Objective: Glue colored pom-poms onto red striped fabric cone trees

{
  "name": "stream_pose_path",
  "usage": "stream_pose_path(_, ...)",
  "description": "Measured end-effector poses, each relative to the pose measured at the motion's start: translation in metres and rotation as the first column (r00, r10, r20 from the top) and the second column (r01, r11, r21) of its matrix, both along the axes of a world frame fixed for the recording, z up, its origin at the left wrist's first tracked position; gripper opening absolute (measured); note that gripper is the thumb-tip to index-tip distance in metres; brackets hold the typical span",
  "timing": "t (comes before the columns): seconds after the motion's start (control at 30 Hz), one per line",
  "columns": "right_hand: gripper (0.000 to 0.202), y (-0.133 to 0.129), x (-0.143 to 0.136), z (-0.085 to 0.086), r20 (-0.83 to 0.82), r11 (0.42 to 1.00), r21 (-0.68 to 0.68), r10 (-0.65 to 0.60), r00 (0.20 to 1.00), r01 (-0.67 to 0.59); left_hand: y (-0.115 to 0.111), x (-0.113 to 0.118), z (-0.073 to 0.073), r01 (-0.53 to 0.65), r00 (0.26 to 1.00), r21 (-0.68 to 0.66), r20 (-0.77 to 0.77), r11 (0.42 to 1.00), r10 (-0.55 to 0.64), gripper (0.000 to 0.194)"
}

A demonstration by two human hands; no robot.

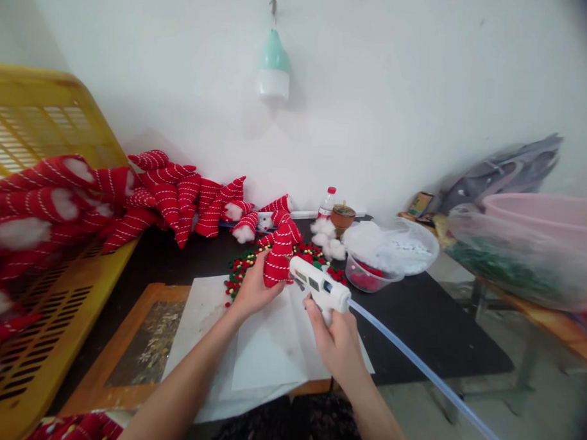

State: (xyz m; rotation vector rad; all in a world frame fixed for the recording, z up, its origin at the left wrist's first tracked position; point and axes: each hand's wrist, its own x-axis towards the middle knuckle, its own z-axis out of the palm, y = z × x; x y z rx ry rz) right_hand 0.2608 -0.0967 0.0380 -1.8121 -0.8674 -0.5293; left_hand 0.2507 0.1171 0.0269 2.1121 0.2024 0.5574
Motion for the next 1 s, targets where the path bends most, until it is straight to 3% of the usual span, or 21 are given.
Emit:
stream_pose_path(0.5,0.029,0.0048,0.0079,0.0022,0.072,0.997,-0.056,-0.053,0.996,0.057,-0.0012,-0.0008,0.0001,0.017,1.000,0.028,0.004,0.999,-0.017,0.079)
stream_pose_path(1.0,0.036,0.0037,0.0074,0.0002,0.031,0.992,-0.073,-0.098,0.995,0.100,-0.0001,-0.0003,-0.0004,0.030,0.999,-0.050,0.035,0.998,-0.028,0.077)
